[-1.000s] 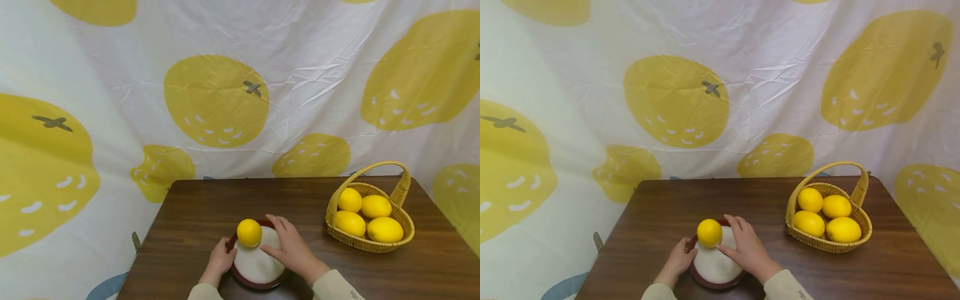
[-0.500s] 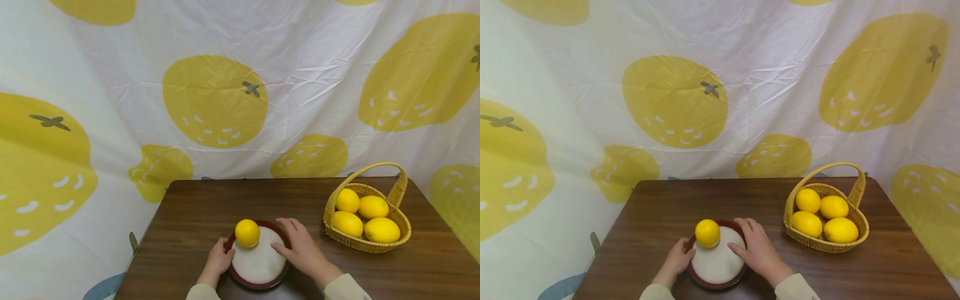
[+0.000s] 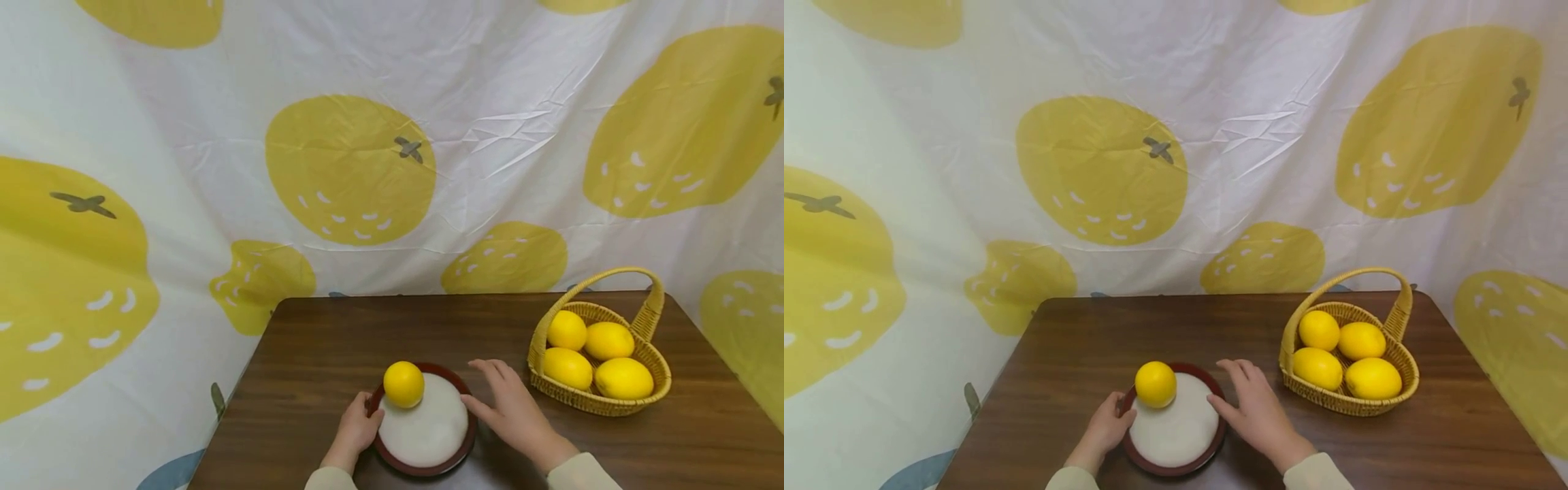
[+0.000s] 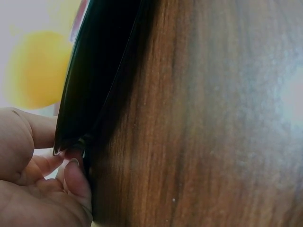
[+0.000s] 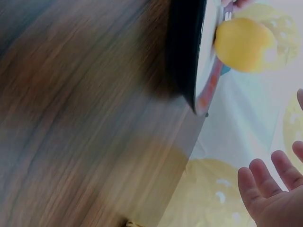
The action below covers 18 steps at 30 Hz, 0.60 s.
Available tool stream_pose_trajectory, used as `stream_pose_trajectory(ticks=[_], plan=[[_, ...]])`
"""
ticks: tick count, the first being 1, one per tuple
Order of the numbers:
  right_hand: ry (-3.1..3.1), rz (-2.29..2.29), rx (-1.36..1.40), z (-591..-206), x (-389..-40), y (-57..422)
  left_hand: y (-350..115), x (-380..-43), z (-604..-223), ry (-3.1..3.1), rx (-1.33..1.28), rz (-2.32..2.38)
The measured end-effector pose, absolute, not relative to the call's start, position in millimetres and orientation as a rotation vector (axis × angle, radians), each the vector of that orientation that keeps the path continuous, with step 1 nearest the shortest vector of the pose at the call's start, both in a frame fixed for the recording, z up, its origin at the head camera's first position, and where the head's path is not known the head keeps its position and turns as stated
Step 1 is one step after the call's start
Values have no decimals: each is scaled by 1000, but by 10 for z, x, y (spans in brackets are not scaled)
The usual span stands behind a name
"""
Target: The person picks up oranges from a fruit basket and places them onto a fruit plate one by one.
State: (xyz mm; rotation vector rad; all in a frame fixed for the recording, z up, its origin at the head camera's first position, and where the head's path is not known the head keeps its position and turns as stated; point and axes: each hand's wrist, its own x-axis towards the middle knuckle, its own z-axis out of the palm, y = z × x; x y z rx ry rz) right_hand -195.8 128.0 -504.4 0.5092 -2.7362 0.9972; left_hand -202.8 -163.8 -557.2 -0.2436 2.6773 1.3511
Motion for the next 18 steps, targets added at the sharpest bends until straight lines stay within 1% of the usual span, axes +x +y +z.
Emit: stream_pose_trajectory(ticks=[9,18], plan=[[-2704,913,529,-5067,-1952,1434,-1633,-2029,-5581,2660,-262,1346],[-2700,928,512,-5072,-1954,1519,-1637,-2033,-5594,2667,-264,1341]])
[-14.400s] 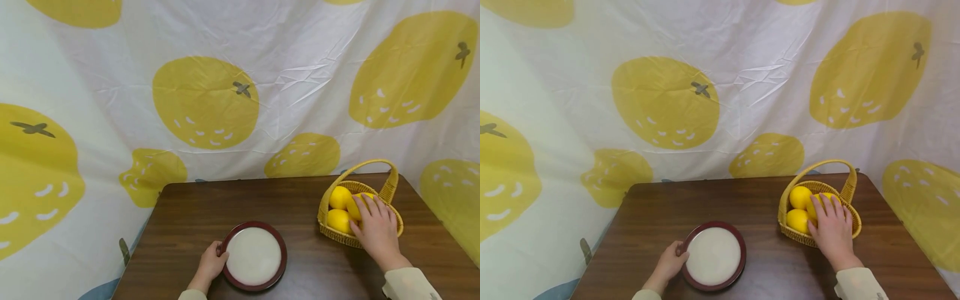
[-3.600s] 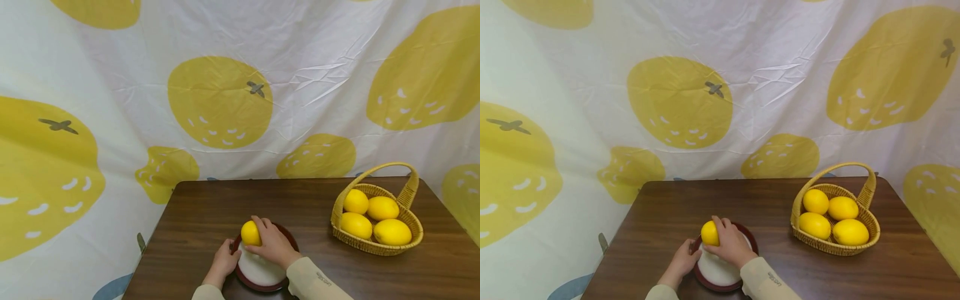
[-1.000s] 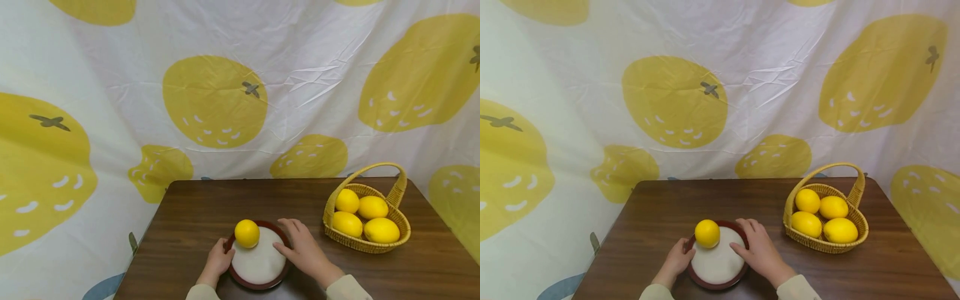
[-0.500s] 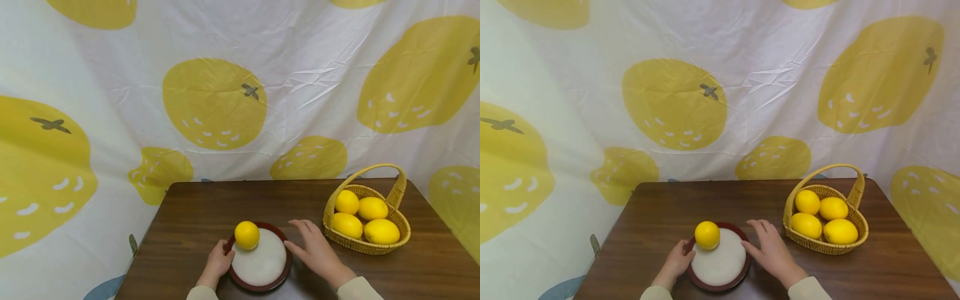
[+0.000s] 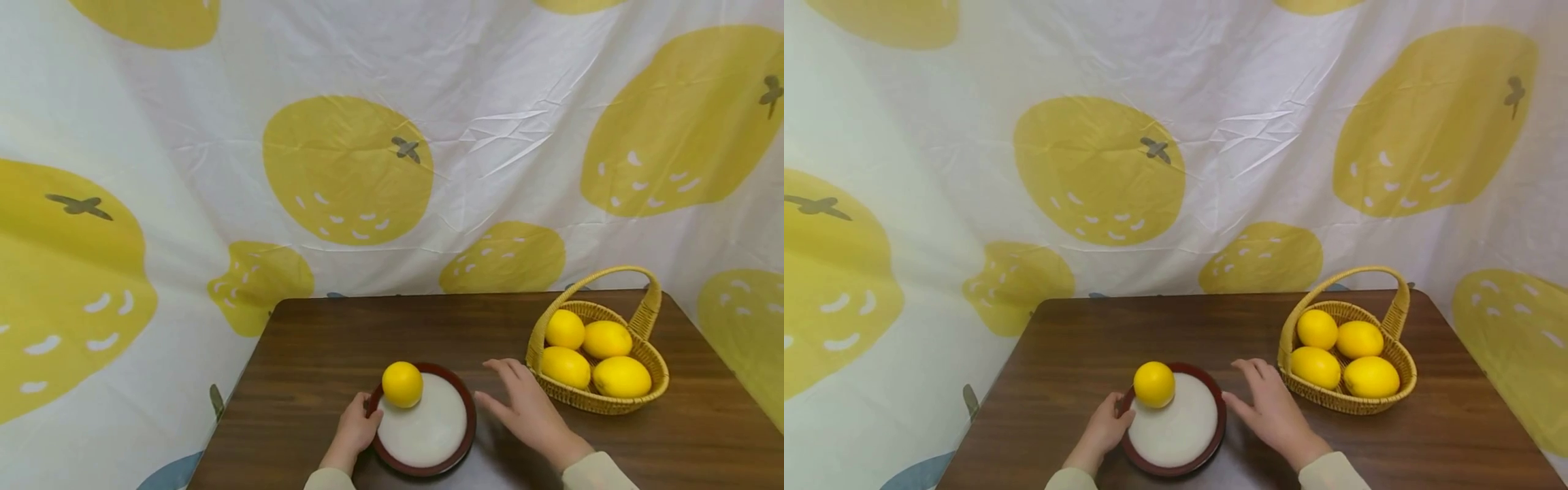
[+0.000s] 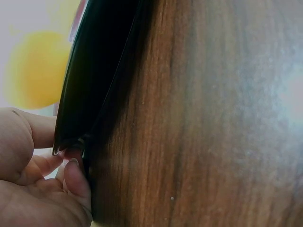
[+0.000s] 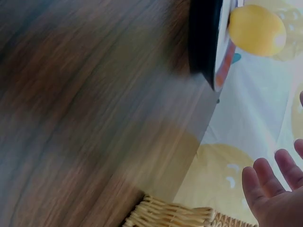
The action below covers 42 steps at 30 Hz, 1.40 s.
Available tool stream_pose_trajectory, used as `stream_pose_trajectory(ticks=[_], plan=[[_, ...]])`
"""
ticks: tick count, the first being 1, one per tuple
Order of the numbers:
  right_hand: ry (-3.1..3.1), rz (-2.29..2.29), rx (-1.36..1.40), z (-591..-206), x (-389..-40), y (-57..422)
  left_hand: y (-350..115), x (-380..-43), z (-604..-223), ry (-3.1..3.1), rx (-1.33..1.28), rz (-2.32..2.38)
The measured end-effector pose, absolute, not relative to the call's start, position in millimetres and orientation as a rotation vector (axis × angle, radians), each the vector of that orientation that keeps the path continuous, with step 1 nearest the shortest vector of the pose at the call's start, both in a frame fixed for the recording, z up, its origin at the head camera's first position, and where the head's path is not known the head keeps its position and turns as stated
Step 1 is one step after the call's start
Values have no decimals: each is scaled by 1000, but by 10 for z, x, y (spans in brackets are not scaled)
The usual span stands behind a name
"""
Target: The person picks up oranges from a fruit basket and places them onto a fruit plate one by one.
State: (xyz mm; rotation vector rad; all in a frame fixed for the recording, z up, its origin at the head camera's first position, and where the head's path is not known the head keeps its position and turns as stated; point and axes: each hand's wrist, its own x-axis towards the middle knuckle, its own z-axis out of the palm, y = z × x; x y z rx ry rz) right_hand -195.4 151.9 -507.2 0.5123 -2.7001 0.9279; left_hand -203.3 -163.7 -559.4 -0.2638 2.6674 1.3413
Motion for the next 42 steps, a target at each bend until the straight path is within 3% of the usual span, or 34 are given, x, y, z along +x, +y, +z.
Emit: stream_pose_trajectory(ticks=[42], plan=[[-2490,834,460,-5091,-2014,2027,-1620,-2046,-5581,2664,-281,1320]])
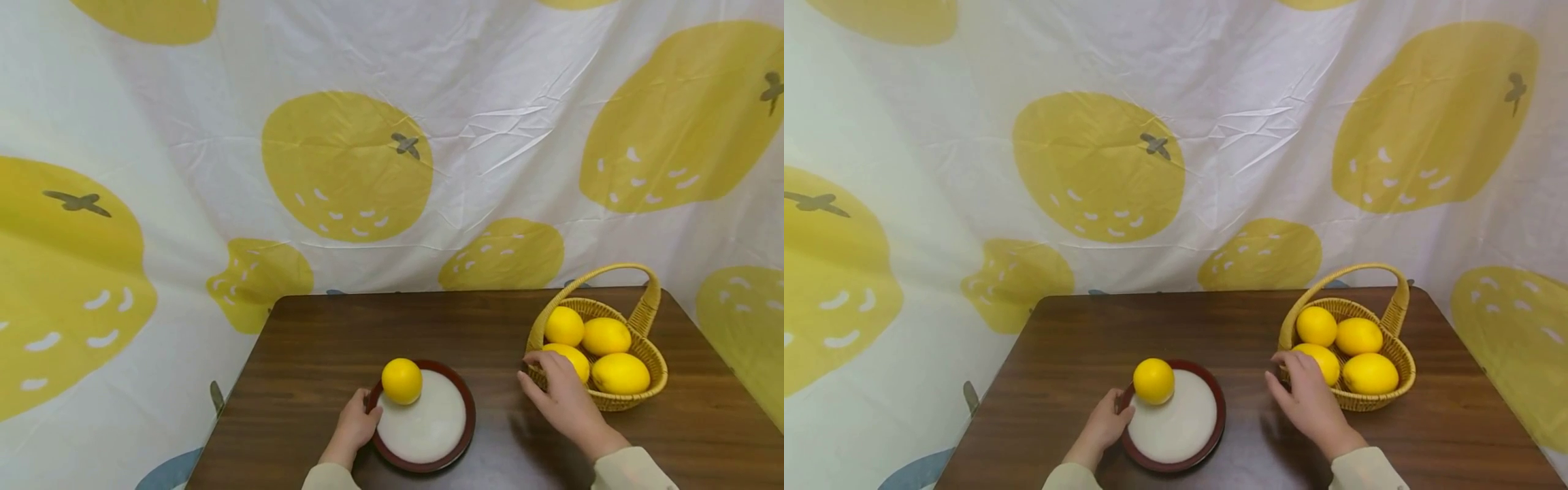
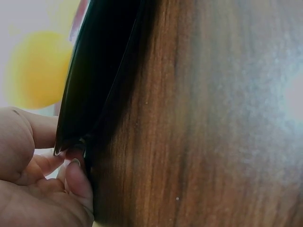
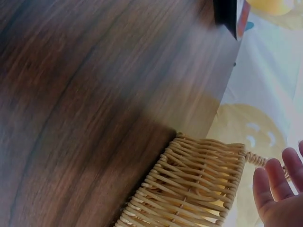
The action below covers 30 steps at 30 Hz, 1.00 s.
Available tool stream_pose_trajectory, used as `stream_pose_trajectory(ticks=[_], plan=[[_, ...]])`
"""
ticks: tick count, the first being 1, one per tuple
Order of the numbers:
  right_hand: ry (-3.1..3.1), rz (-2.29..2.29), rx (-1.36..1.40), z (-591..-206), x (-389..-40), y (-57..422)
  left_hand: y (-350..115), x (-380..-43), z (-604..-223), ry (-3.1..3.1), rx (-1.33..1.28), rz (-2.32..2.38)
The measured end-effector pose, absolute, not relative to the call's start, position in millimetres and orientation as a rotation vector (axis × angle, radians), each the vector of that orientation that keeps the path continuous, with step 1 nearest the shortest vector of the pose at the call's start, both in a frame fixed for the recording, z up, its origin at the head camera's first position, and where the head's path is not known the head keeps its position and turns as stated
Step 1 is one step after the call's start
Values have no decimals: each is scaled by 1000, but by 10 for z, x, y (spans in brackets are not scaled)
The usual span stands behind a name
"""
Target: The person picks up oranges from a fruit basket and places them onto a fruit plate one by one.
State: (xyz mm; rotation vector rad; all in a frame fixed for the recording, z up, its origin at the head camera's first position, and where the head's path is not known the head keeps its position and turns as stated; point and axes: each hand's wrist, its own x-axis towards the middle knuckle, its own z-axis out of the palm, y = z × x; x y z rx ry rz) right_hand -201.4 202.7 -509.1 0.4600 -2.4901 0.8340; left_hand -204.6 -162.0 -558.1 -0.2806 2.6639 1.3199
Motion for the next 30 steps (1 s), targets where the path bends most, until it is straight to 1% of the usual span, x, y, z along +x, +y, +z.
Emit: stream_pose_trajectory(ticks=[17,30], plan=[[-2583,910,344,-4979,-2102,2215,-1628,-2051,-5580,2666,-278,1329],[-2553,888,363,-4982,-2132,2266,-1642,-2022,-5568,2659,-277,1336]])
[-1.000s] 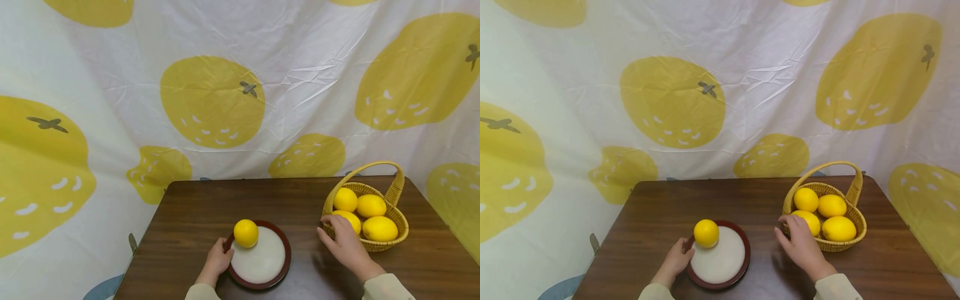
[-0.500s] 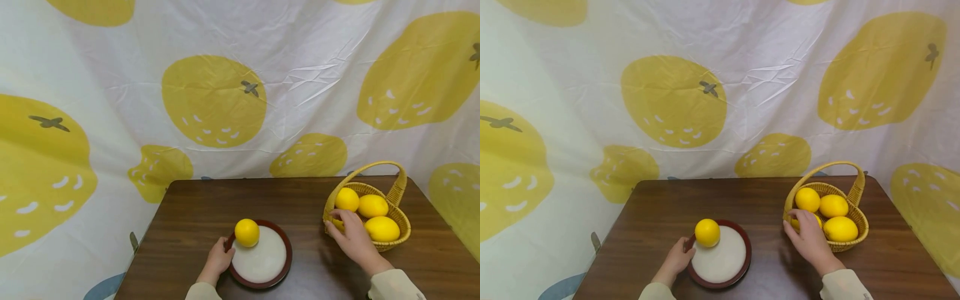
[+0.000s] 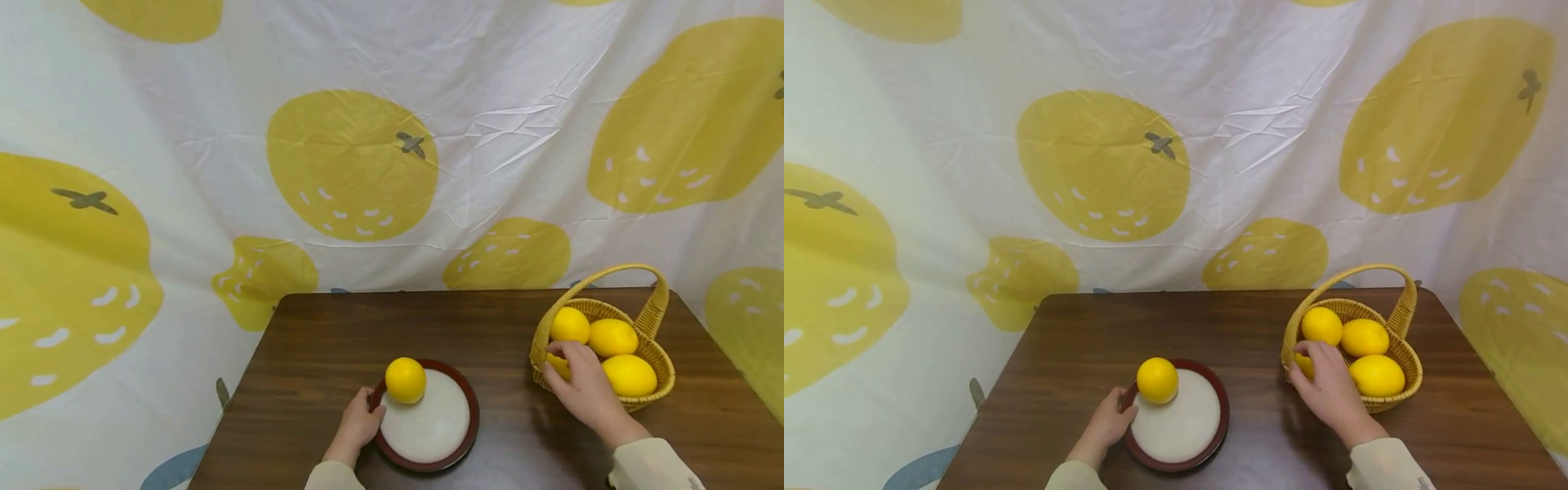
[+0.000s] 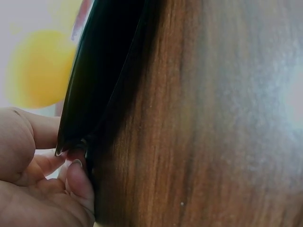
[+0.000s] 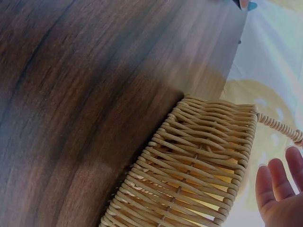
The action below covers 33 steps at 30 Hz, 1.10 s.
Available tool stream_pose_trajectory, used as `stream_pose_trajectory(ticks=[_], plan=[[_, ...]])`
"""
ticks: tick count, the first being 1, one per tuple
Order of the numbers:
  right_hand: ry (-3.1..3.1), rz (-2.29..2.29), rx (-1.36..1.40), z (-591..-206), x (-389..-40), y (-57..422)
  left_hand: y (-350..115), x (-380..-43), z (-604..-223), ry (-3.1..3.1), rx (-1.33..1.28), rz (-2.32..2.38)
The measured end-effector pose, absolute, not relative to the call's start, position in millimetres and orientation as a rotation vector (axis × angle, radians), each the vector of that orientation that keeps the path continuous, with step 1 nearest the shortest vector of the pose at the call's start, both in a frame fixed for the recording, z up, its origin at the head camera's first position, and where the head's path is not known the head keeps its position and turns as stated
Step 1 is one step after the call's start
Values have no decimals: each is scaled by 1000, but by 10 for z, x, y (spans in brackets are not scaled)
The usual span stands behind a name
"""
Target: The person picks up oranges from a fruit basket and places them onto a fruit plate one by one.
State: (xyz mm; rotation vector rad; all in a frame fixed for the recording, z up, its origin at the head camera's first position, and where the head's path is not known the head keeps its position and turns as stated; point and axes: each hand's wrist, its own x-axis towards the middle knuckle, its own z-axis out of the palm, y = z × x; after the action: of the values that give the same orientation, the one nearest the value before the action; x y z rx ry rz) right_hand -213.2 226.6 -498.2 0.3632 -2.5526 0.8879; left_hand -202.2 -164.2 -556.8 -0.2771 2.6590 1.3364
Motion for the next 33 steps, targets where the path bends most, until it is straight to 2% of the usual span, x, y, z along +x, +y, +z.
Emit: stream_pose_trajectory(ticks=[33], plan=[[-2585,876,344,-4937,-2295,2460,-1628,-2049,-5601,2658,-280,1370]])
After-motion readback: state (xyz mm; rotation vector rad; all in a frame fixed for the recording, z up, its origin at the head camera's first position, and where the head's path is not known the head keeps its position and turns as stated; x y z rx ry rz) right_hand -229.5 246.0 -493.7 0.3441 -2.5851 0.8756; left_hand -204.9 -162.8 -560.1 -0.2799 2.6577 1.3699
